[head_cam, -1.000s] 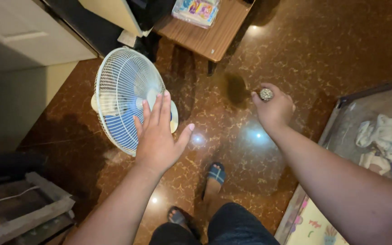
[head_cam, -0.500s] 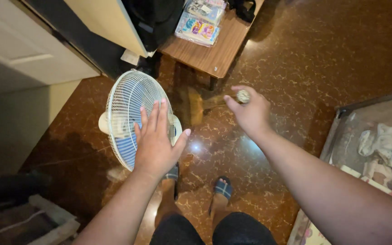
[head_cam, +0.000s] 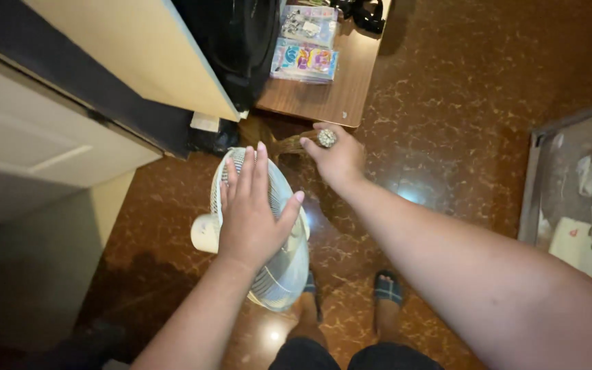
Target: The person sweeps the floor using a short-handled broom, moving across different areas of the room including near a playpen, a couch, and a fan.
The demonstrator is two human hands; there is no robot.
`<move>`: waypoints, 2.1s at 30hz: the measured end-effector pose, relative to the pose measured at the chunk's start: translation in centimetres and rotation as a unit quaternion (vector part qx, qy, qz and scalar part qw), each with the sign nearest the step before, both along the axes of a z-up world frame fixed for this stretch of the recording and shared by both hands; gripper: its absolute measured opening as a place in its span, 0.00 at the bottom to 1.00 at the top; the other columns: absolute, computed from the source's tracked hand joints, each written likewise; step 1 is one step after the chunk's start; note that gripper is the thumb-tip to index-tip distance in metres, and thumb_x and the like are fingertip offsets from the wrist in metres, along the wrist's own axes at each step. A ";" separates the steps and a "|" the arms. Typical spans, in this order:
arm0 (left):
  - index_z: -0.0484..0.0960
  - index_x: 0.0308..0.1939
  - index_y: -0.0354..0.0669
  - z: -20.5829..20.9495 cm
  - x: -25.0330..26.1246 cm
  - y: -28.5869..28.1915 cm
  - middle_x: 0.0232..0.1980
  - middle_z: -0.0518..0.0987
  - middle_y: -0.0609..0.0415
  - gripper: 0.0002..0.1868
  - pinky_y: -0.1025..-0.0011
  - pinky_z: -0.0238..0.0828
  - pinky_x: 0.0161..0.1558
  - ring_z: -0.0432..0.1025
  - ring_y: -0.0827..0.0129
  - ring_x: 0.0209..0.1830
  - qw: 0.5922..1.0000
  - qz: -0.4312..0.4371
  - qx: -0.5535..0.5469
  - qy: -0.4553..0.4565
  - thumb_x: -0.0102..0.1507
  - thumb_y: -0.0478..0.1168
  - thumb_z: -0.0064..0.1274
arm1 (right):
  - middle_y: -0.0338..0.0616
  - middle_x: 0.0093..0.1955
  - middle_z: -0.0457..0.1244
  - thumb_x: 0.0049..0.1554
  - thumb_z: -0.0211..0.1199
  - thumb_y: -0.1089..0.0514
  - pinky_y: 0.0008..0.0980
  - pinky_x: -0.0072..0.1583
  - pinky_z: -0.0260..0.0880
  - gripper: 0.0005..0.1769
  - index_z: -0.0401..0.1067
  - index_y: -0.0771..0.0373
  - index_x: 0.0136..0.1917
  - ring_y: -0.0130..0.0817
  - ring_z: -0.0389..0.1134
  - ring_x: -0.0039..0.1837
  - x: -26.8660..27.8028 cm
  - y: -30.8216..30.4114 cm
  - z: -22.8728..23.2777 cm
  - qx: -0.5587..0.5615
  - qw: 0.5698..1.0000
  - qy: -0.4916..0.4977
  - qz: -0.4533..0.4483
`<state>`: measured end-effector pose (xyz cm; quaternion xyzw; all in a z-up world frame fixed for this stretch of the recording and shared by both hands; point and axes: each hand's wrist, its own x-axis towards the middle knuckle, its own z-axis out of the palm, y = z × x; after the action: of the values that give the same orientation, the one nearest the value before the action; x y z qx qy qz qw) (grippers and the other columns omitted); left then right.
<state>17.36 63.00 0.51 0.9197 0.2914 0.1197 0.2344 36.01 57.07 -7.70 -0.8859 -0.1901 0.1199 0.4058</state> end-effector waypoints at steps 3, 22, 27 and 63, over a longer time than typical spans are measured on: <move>0.48 0.80 0.42 -0.2 -0.8 1.3 0.81 0.52 0.37 0.52 0.40 0.36 0.73 0.40 0.36 0.81 1.000 -0.016 -0.015 0.019 0.61 0.59 0.57 | 0.50 0.54 0.72 0.48 0.75 0.41 0.41 0.60 0.71 0.27 0.78 0.50 0.58 0.45 0.73 0.57 0.0 0.4 -4.0 0.027 0.997 0.034 -0.060; 0.49 0.79 0.46 -0.3 3.7 -1.4 0.82 0.50 0.42 0.50 0.44 0.36 0.74 0.38 0.41 0.82 0.969 -0.227 -0.073 0.072 0.61 0.59 0.56 | 0.52 0.54 0.71 0.51 0.76 0.44 0.49 0.60 0.68 0.23 0.80 0.49 0.59 0.55 0.70 0.57 5.3 -25.6 -1.6 -0.215 0.958 -0.146 -0.119; 0.49 0.79 0.47 -0.2 5.5 -5.4 0.81 0.51 0.43 0.48 0.46 0.35 0.75 0.39 0.42 0.81 0.948 -0.296 -0.072 0.089 0.62 0.59 0.55 | 0.54 0.54 0.70 0.51 0.75 0.44 0.45 0.61 0.69 0.25 0.79 0.51 0.60 0.53 0.70 0.58 3.7 -30.5 1.6 -0.194 0.970 -0.125 -0.075; 0.47 0.80 0.49 -0.2 21.3 -33.7 0.82 0.46 0.44 0.48 0.43 0.30 0.75 0.35 0.41 0.81 0.926 -0.355 -0.019 0.125 0.64 0.60 0.52 | 0.46 0.56 0.71 0.46 0.75 0.52 0.42 0.64 0.67 0.26 0.78 0.48 0.59 0.46 0.70 0.59 16.3 -58.3 5.0 -0.189 0.973 -0.018 0.134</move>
<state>38.68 29.34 0.29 0.9658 -0.0254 -0.0930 0.2409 52.33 -1.25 -2.68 -0.9149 -0.2887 0.1906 0.2079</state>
